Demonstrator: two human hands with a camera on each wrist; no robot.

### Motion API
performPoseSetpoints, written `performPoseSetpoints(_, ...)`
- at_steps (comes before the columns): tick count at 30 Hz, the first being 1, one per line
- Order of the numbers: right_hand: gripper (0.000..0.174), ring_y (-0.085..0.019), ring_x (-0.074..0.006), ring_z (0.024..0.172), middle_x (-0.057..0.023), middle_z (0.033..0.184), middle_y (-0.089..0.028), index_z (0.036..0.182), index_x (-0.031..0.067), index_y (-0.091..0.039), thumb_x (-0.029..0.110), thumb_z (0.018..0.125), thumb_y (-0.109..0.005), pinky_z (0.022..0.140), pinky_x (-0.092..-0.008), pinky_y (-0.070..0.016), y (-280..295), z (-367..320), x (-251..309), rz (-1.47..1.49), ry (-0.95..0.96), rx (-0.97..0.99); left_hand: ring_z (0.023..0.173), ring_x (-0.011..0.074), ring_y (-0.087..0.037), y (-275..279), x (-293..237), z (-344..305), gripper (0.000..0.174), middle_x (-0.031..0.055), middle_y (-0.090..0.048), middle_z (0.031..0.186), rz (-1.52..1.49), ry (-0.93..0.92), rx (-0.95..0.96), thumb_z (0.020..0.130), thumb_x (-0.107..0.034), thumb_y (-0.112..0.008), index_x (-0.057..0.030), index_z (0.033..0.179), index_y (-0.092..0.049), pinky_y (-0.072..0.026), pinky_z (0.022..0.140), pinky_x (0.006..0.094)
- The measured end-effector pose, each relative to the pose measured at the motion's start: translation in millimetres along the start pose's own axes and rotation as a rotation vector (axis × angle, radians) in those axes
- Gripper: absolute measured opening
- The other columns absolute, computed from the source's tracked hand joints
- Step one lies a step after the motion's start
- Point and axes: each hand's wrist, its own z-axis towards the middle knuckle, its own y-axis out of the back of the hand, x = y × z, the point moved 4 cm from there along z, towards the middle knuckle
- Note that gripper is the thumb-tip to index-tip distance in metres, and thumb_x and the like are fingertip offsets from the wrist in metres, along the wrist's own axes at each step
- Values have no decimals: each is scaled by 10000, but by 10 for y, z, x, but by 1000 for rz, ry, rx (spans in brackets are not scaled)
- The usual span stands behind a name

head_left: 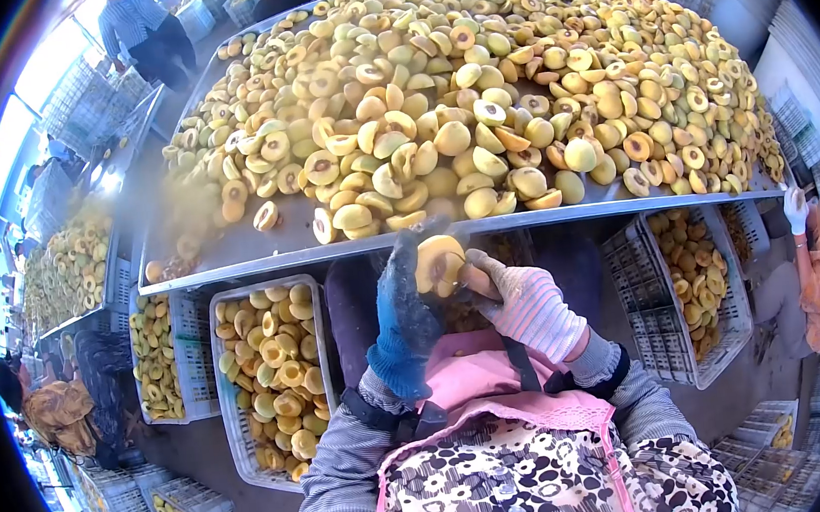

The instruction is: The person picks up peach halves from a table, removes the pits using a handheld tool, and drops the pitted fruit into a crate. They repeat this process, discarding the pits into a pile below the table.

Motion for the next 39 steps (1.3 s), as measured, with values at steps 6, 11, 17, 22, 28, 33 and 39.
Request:
performPoseSetpoints(6, 431, -636, -379, 752, -200, 775, -643, 1194, 101, -518, 185, 791, -646, 664, -468, -495, -208, 34, -97, 100, -39, -11, 1029, 188, -594, -124, 3, -41, 431, 122, -609, 1176, 39, 117, -57, 893, -131, -635, 0, 1269, -471, -481, 892, 316)
performPoseSetpoints(11, 317, -629, -392, 767, -194, 785, -643, 1097, 95, -510, 181, 812, -620, 669, -483, -485, -270, 28, -61, 84, -76, 84, 961, 210, -632, -123, 69, -122, 419, 137, -634, 1119, 171, 184, -64, 898, -133, -623, 13, 1260, -473, -510, 844, 321)
performPoseSetpoints(17, 329, -629, -386, 820, -203, 838, -650, 1015, 76, -590, 327, 811, -651, 704, -448, -493, -271, -11, 21, 239, -58, 234, 892, 201, -649, -157, 265, -98, 321, 159, -660, 1038, -782, 618, -199, 932, -197, -554, 41, 1146, -572, -533, 783, 302)
performPoseSetpoints(22, 268, -657, -304, 770, -163, 831, -669, 999, 46, -620, 226, 807, -672, 682, -368, -502, -330, 12, -76, 174, -57, 207, 882, 210, -658, -130, 296, -42, 278, 157, -673, 994, -668, 499, -231, 931, -165, -538, 66, 1063, -622, -534, 786, 297)
performPoseSetpoints(28, 136, -609, -128, 862, -6, 918, -659, 923, 29, -660, 28, 792, -625, 804, -281, -487, -346, 55, -23, 805, -77, 441, 897, 240, -666, -156, 99, 147, 252, 173, -680, 1000, -461, 437, 300, 839, -115, -623, 76, 1002, -643, -522, 826, 329)
performPoseSetpoints(33, 264, -628, -131, 902, -37, 994, -687, 1062, 29, -680, 38, 801, -645, 842, -272, -487, -388, -11, 63, 878, -315, 810, 868, 240, -661, -67, 157, 88, 312, 165, -679, 943, -1042, 400, 192, 844, -214, -622, 56, 997, -647, -518, 797, 339)
performPoseSetpoints(39, 233, -583, -78, 794, -11, 856, -674, 1059, 24, -682, 66, 832, -648, 755, -248, -474, -630, -26, -585, 734, -332, 707, 904, 234, -622, 2001, 144, -801, 291, 113, -643, 948, 208, 513, -180, 827, -145, -635, -41, 1095, -677, -478, 865, 314)
